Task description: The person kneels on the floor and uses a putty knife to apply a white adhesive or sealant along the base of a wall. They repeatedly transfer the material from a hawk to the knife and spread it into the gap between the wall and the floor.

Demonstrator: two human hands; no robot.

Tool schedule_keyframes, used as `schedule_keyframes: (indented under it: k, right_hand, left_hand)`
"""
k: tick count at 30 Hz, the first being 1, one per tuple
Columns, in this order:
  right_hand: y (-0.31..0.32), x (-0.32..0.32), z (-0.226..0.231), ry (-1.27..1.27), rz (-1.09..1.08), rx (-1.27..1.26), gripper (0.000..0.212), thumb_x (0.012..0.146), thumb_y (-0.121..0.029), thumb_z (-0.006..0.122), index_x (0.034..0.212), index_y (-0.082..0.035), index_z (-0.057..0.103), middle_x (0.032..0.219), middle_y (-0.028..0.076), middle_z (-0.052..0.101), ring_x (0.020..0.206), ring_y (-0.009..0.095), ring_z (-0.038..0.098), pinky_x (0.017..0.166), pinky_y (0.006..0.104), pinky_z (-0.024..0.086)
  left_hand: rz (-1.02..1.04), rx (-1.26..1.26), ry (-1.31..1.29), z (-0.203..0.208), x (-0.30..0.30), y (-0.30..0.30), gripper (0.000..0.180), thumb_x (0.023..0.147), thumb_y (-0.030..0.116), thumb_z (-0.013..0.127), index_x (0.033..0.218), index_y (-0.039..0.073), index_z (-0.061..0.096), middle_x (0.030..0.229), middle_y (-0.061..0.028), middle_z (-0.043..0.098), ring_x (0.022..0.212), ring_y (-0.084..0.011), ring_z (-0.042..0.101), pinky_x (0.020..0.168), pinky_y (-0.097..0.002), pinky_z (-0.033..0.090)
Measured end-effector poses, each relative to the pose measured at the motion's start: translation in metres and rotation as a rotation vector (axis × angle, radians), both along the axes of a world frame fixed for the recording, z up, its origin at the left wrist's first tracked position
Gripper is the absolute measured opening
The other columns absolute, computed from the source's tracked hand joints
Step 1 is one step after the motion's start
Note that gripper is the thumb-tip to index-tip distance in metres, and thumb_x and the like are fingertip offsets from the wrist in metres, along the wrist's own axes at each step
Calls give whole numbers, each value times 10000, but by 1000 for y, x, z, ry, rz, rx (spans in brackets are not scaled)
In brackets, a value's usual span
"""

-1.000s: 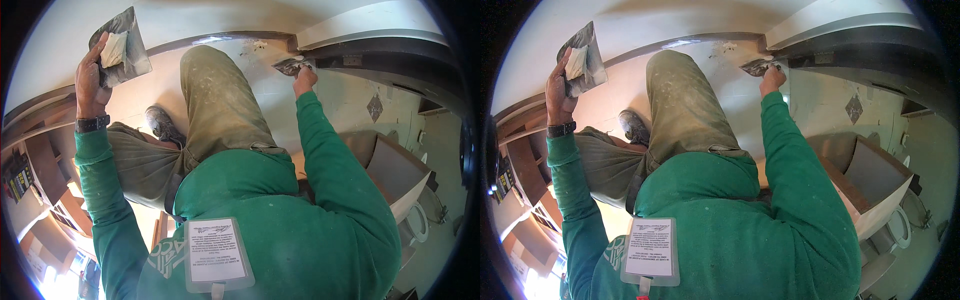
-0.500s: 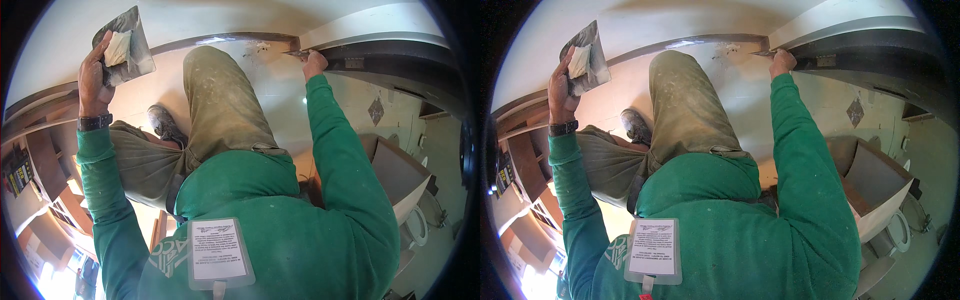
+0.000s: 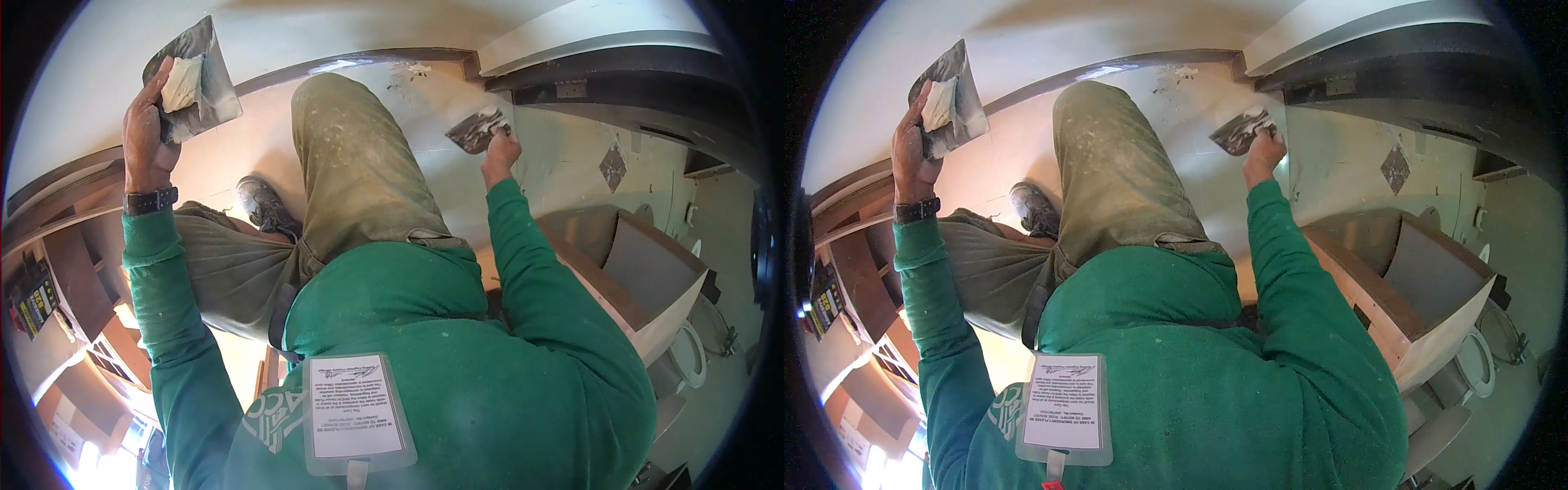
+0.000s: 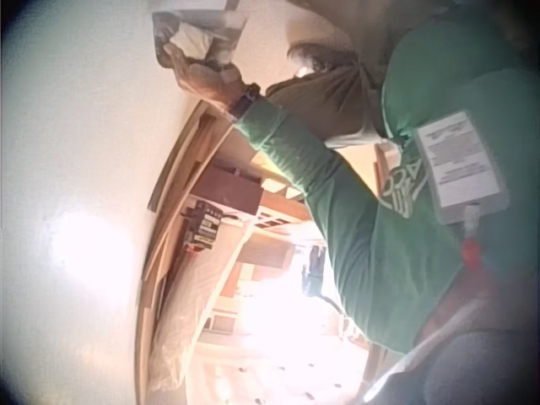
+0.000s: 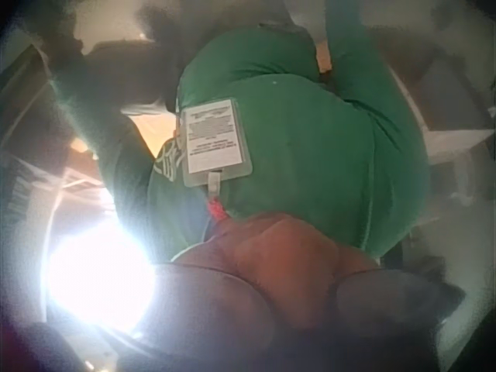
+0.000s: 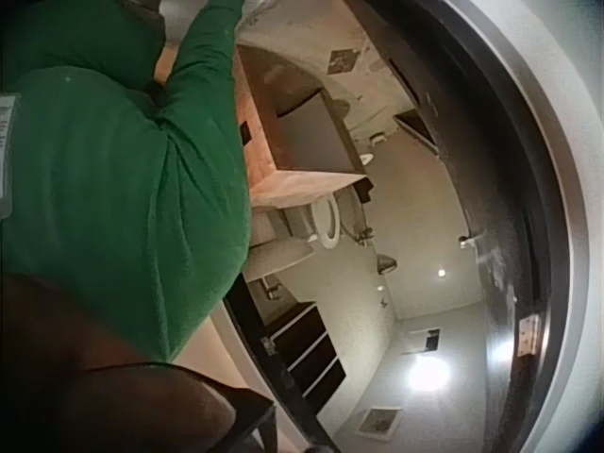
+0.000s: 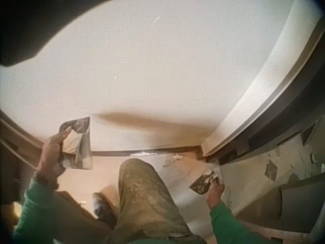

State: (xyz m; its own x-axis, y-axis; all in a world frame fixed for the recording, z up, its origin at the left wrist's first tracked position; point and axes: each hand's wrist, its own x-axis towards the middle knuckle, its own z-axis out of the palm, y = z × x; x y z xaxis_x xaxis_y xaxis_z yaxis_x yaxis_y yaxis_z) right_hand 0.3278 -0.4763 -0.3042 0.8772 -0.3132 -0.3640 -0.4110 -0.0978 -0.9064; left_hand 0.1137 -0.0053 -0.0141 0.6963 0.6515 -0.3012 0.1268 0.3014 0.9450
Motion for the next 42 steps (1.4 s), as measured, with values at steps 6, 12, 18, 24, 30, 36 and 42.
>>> schedule_keyframes:
  k: [6,12,18,24,30,36,42]
  right_hand:
    - [9,-26,-15,103,-63,148,277,839,-26,613,1103,44,571,1067,134,635,894,251,623,821,350,494]
    - [41,-14,35,25,85,414,282,850,14,624,1127,32,578,1101,119,644,939,219,633,886,330,497]
    - [112,-20,184,-270,690,566,296,865,16,655,1159,-5,634,1082,82,669,981,165,614,881,297,484]
    - [166,-38,285,-1190,1321,-185,345,814,52,624,1099,-111,729,1048,54,698,926,248,599,848,334,479]
    - [187,-41,314,-1479,1366,-370,411,762,44,639,1101,-168,734,1023,-15,697,906,214,596,791,356,438]
    - [206,-46,314,-1596,1387,-491,402,757,20,633,1091,-181,734,1039,-43,680,895,205,588,802,360,430]
    - [205,-50,315,-1571,1543,-489,353,757,-13,632,1058,-164,738,1007,-13,696,881,212,592,794,362,449]
  left_hand:
    - [-15,13,10,2,1,-3,429,1030,102,333,1418,-66,405,1277,-176,567,1095,-264,621,945,-396,556]
    - [-43,-96,-53,-5,-1,-4,382,1022,158,425,1332,-55,492,1197,-147,621,1009,-230,660,879,-367,577]
    - [-39,-140,-72,18,11,-49,253,963,246,609,1089,29,639,975,-55,687,817,-163,679,713,-297,571]
    - [-129,150,-110,28,7,-70,355,949,296,584,1093,-27,609,1050,-97,618,846,-145,614,721,-275,497]
    - [-211,125,251,23,8,-52,304,962,282,594,962,-5,695,868,-13,619,699,-74,576,645,-249,483]
    - [-328,337,389,46,6,-63,303,945,236,595,1090,-17,679,819,-9,600,727,-81,569,650,-240,472]
    - [-273,266,302,21,-3,-51,414,923,171,544,1301,12,604,935,-54,636,878,-109,578,769,-253,487]
